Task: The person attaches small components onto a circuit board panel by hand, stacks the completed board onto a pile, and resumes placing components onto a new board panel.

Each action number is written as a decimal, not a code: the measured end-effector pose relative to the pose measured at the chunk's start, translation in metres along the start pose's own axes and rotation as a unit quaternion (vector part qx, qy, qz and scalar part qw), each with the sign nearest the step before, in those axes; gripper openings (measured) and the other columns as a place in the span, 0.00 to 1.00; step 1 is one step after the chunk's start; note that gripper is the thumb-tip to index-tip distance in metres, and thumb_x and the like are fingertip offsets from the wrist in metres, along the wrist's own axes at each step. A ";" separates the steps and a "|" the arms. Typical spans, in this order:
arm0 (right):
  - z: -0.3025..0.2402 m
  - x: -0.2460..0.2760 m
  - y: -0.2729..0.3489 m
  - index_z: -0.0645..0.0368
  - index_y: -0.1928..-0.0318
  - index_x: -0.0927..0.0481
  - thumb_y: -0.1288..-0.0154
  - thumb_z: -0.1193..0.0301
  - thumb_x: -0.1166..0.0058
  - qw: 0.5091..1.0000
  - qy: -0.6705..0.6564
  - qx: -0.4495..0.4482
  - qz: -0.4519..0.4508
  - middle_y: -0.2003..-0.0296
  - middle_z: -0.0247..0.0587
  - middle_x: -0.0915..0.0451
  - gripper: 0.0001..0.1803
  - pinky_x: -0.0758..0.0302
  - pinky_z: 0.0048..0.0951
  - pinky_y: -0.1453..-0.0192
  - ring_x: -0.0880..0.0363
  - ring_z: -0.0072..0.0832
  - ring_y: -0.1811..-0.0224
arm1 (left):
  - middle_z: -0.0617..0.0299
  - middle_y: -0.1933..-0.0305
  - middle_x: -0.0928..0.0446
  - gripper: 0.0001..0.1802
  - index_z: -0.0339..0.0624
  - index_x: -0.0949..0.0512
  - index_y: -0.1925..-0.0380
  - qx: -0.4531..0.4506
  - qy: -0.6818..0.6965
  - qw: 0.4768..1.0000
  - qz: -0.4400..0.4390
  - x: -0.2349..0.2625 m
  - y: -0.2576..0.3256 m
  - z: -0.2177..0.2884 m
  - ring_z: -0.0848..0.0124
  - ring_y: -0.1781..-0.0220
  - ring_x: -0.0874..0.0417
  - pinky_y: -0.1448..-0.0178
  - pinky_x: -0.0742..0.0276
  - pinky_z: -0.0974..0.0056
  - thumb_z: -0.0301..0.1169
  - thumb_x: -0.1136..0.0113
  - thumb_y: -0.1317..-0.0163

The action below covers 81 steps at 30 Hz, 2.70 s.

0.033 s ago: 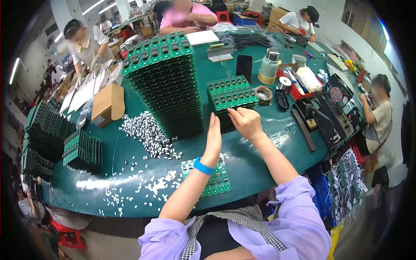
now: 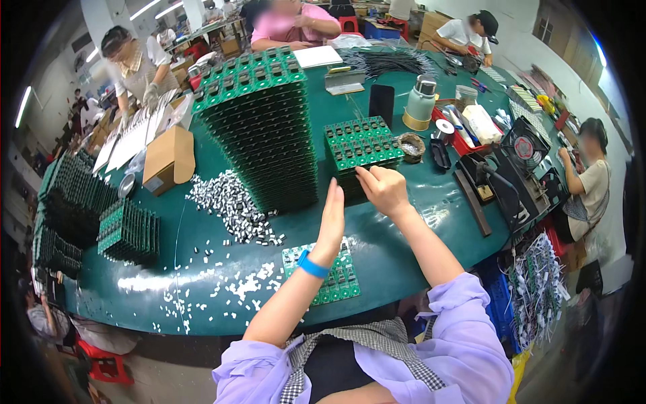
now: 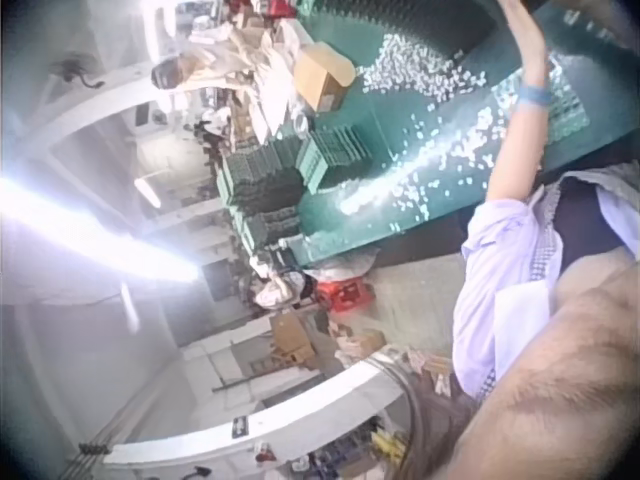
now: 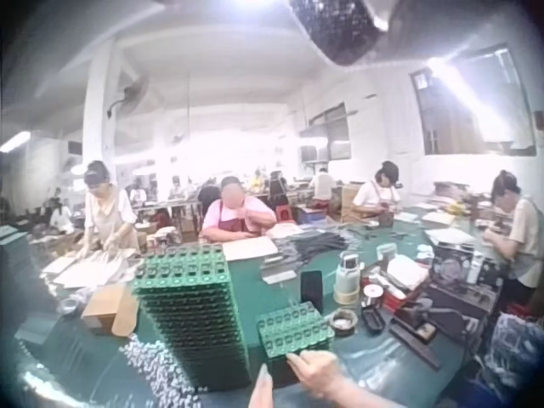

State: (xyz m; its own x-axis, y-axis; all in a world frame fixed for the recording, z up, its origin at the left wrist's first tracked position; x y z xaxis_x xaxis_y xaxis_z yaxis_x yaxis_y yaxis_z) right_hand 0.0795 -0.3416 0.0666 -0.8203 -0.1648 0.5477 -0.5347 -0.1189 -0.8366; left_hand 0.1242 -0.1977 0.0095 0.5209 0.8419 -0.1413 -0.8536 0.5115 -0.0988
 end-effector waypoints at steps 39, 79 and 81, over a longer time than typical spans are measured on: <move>-0.184 0.006 0.052 0.65 0.62 0.23 0.47 0.82 0.37 0.675 -0.551 -0.437 -0.223 0.66 0.39 0.20 0.11 0.20 0.26 0.55 0.18 0.25 0.61 | 0.55 0.65 0.20 0.07 0.31 0.18 0.66 -0.040 -0.098 0.985 0.134 0.108 0.153 0.038 0.70 0.62 0.20 0.56 0.25 0.69 0.17 0.38 0.47; -0.186 0.007 0.043 0.61 0.68 0.18 0.54 0.79 0.33 0.853 -0.430 -0.169 -0.241 0.69 0.40 0.18 0.10 0.21 0.26 0.66 0.17 0.30 0.69 | 0.55 0.68 0.20 0.10 0.34 0.19 0.69 -0.202 -0.251 0.944 0.077 0.117 0.165 0.044 0.64 0.68 0.18 0.66 0.22 0.65 0.17 0.34 0.55; -0.186 0.008 0.042 0.62 0.68 0.18 0.55 0.79 0.33 0.853 -0.432 -0.168 -0.239 0.69 0.40 0.18 0.10 0.20 0.26 0.66 0.17 0.30 0.68 | 0.56 0.69 0.20 0.10 0.34 0.19 0.70 -0.212 -0.255 0.940 0.080 0.116 0.167 0.043 0.63 0.68 0.18 0.66 0.22 0.65 0.17 0.34 0.56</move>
State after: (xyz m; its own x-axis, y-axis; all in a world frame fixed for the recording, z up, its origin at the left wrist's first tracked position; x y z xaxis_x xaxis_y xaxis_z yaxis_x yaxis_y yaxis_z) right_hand 0.0125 -0.1653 0.0343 -0.1141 -0.8531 0.5092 -0.9135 -0.1114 -0.3912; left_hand 0.0417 -0.0078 0.0192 0.2200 0.9307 0.2922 -0.7830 0.3471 -0.5161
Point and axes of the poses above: each hand's wrist, its own y-axis away from the middle knuckle, its own x-axis out of the back of the hand, z = x × y, the point moved 4 cm from there along -y, towards the middle knuckle
